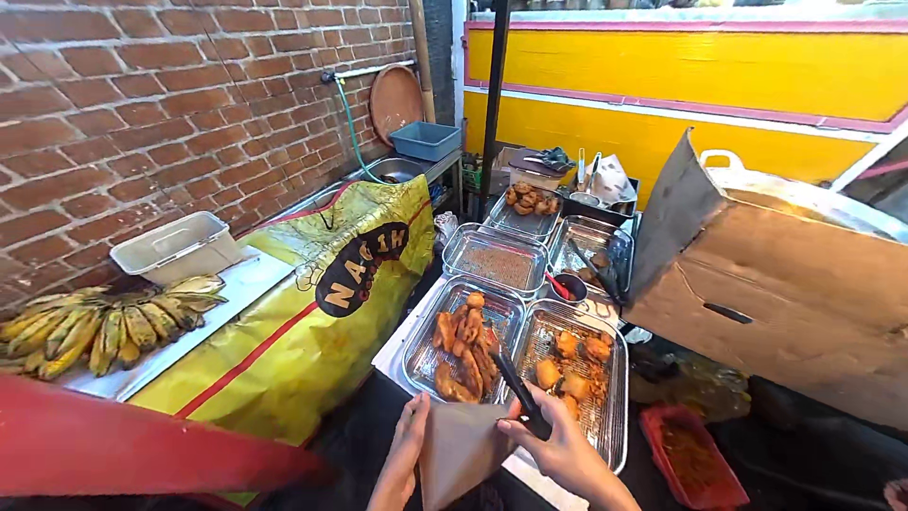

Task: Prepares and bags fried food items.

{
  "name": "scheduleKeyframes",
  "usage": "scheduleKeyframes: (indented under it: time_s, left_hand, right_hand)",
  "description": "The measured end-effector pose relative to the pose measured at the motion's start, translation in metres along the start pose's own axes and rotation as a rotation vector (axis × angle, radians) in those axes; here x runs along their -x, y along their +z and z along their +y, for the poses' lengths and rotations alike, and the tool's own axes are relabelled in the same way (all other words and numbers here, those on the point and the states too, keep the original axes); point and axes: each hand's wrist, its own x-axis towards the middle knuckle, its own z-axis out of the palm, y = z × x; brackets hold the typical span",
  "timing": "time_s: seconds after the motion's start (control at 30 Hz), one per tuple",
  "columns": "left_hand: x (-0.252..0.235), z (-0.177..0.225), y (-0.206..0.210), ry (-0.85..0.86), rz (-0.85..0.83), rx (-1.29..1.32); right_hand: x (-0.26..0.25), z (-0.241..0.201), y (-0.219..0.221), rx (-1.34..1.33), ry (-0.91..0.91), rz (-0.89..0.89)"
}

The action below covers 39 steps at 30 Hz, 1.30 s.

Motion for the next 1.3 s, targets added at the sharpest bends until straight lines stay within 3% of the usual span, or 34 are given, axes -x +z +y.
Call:
scheduleKeyframes:
  time_s: [0.13,0.27,0.43,0.57,0.73,0.97,1.1,1.23,1.3]
  left_hand:
    - [-0.015,0.025,0.031,-0.118,-0.084,0.166]
    - [-0.034,0.04,0.038,-0.092,0.076,0.175]
    - [-0.06,0.069,0.02,0.093,0.068,0.021]
    - [-0.083,0.09,0.017,0.129,0.012,-0.042]
    - [-0.111,0.098,0.016,0.221,0.08,0.134]
    - [-0.094,0.09,-0.004,0.454,0.229,0.019]
    - [-0.085,0.082,-0.017,0.47,0.348,-0.09]
    - [-0.09,0.076,-0.015,0.422,0.581,-0.306]
    - [-0.088,0.077,-0.016,0.406,0.55,-0.235]
  right_hand:
    - [-0.039,0.011,-0.028,0.077,-0.07,0.004]
    - [-0.064,-0.002,-0.044,0.23,-0.023,0.023]
    - [-0.096,-0.003,-0.054,-0.033,0.175,-0.018]
    - [-0.108,-0.001,-0.054,-0.229,0.254,-0.091]
    - [-0.118,-0.001,-0.042,-0.289,0.34,0.02]
    - [-0.136,-0.008,-0.015,0.155,0.176,0.024]
    - [-0.142,-0.021,0.003,0.33,0.085,0.086]
    - [-0.14,-0.036,0.018,0.386,-0.047,0.172]
    - [-0.137,-0.044,0.014,0.475,-0.121,0.234]
